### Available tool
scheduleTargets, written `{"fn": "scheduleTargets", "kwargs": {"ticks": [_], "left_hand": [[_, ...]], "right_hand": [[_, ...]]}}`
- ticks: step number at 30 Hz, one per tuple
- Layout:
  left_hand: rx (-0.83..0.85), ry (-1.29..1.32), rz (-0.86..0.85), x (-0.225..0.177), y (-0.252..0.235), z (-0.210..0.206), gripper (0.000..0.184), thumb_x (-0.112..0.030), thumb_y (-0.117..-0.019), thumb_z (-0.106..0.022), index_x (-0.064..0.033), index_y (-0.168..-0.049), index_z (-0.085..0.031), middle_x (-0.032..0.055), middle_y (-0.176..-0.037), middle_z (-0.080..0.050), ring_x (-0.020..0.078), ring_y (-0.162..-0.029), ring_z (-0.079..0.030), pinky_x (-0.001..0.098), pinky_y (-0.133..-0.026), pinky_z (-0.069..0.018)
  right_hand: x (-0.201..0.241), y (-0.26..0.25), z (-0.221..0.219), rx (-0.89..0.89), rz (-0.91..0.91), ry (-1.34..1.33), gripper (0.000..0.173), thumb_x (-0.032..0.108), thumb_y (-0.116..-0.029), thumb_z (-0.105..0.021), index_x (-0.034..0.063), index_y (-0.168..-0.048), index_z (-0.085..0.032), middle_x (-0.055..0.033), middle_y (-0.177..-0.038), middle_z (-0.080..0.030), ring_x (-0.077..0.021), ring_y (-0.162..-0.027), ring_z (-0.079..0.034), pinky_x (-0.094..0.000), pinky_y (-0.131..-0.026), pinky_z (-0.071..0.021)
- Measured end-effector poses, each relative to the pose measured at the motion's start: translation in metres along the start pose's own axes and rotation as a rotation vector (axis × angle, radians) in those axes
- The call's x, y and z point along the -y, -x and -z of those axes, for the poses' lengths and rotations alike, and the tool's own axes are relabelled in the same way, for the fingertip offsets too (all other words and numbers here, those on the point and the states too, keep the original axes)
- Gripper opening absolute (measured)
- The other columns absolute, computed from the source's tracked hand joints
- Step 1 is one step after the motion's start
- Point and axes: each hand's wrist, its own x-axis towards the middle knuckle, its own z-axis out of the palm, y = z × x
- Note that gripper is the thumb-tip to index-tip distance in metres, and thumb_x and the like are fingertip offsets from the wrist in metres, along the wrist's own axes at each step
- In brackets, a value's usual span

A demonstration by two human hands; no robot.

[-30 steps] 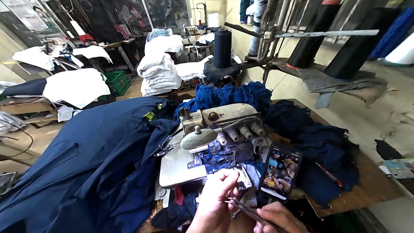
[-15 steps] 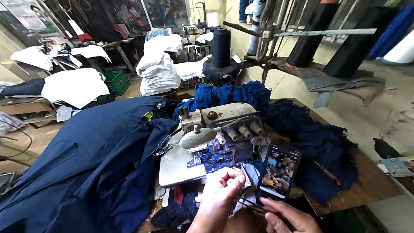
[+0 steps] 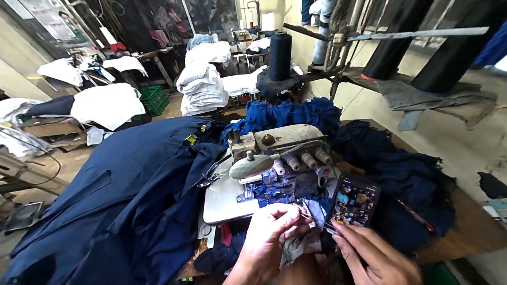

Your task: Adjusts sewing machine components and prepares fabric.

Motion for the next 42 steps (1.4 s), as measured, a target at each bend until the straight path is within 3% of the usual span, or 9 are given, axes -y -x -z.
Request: {"fn": "scheduleTargets", "kwargs": {"ticks": [17,29,35,38,42], "left_hand": [[0.018,0.083,0.011,-0.001,0.001,0.001,0.009,0.003,-0.0934,-0.066,0.0066,-0.099,-0.072,0.0224,-0.103,-0.073,0.0263,-0.091,-0.075,0.0373,-0.084,-0.0631],[0.039,0.129,0.005,-0.004,0.002,-0.002,0.009,0.002,-0.0947,-0.065,0.0056,-0.099,-0.072,0.0216,-0.103,-0.073,0.0259,-0.091,-0.075,0.0372,-0.084,-0.0631],[0.051,0.142,-0.009,-0.003,0.001,-0.003,0.011,0.002,-0.0931,-0.067,0.0061,-0.101,-0.073,0.0216,-0.104,-0.074,0.0255,-0.091,-0.075,0.0365,-0.084,-0.0630],[0.048,0.119,-0.011,-0.004,0.002,-0.004,0.011,0.002,-0.0934,-0.066,0.0047,-0.100,-0.073,0.0203,-0.105,-0.074,0.0247,-0.091,-0.075,0.0363,-0.084,-0.0629],[0.056,0.130,-0.015,-0.003,0.002,-0.003,0.011,0.001,-0.0942,-0.065,0.0053,-0.101,-0.073,0.0217,-0.107,-0.073,0.0256,-0.091,-0.075,0.0367,-0.084,-0.0630]], "right_hand": [[0.006,-0.005,-0.001,0.010,-0.008,-0.018,0.021,0.024,-0.1001,-0.067,0.0114,-0.111,-0.080,-0.0050,-0.102,-0.077,-0.0086,-0.087,-0.071,-0.0231,-0.072,-0.0577],[0.008,-0.008,0.003,-0.002,-0.033,-0.101,0.020,0.022,-0.0992,-0.068,0.0092,-0.110,-0.080,-0.0056,-0.102,-0.077,-0.0064,-0.091,-0.071,-0.0214,-0.079,-0.0586],[0.010,-0.008,0.004,0.019,-0.055,-0.087,0.021,0.023,-0.0986,-0.069,0.0094,-0.111,-0.080,-0.0064,-0.101,-0.076,-0.0079,-0.087,-0.071,-0.0218,-0.072,-0.0581],[0.014,-0.010,0.005,0.032,-0.079,-0.093,0.020,0.022,-0.1008,-0.067,0.0090,-0.111,-0.080,-0.0092,-0.102,-0.078,-0.0132,-0.090,-0.074,-0.0256,-0.077,-0.0591],[0.009,-0.009,0.003,0.014,-0.028,-0.091,0.019,0.021,-0.0996,-0.068,0.0098,-0.108,-0.080,-0.0055,-0.099,-0.077,-0.0070,-0.092,-0.072,-0.0217,-0.080,-0.0584]]}}
